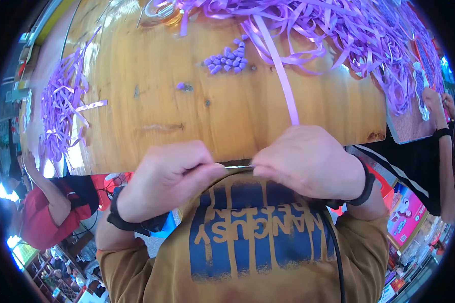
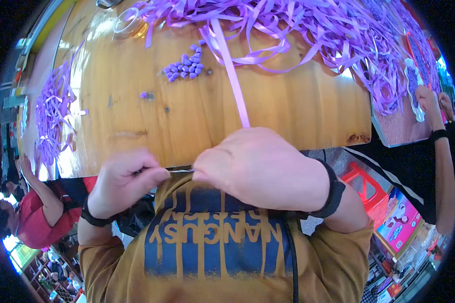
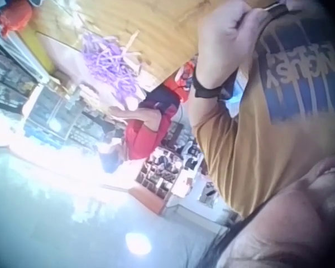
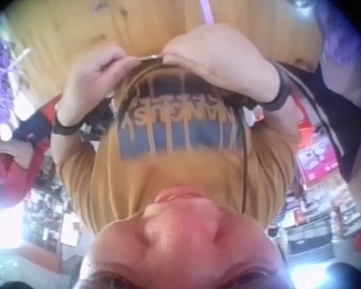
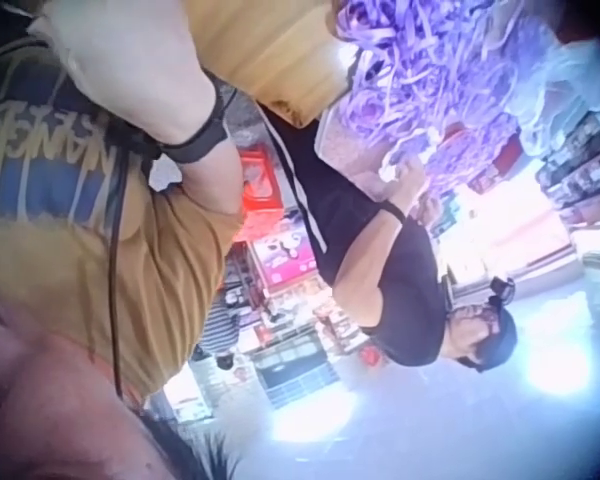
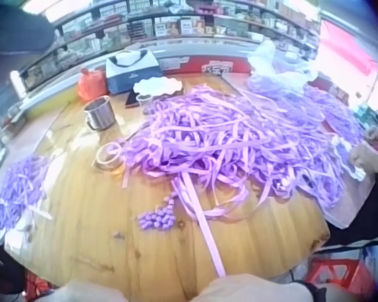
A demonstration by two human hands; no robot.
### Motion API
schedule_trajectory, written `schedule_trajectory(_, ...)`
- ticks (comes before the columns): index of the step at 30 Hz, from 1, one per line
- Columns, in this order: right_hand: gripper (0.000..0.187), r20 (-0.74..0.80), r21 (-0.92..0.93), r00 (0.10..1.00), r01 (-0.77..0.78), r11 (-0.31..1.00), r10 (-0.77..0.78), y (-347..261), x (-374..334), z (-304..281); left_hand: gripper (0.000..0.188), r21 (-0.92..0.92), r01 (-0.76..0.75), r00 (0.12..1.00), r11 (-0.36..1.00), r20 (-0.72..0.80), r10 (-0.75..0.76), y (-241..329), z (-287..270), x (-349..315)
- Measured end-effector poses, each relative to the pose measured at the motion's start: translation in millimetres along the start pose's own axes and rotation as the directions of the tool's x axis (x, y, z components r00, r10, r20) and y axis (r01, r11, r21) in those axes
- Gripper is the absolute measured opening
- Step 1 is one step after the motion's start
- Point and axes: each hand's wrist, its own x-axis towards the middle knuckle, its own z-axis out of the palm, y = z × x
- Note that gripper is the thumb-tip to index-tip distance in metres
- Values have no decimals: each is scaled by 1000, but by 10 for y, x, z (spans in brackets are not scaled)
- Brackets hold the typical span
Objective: The person threads purple beads onto a purple ribbon using a needle and then ties knots in the ribbon to secure them. They repeat this process multiple times, picking up beads from the table and sliding them onto the ribbon.
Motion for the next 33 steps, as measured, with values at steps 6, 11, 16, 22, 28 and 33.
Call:
schedule_trajectory(6,28,-308,-142,944,-168,975,117,134,-266,-277,14,-2,228,955,974,-196,-224,-243,-382,-344)
schedule_trajectory(11,36,-292,231,879,-317,920,376,-23,-248,-299,14,-106,160,938,981,-293,-184,-328,-352,-466)
schedule_trajectory(16,33,-310,348,864,-286,893,398,-28,-181,-239,14,-143,177,947,974,-244,-208,-233,-306,-371)
schedule_trajectory(22,29,-505,315,823,-104,943,259,-15,223,-113,15,20,-125,985,992,119,122,-118,-260,-194)
schedule_trajectory(28,67,-311,319,932,-83,944,187,-105,250,-107,50,-706,-52,981,706,-168,-95,-171,-260,-64)
schedule_trajectory(33,107,-167,681,958,-60,729,235,-170,193,-116,55,-795,254,966,550,237,-103,23,25,138)
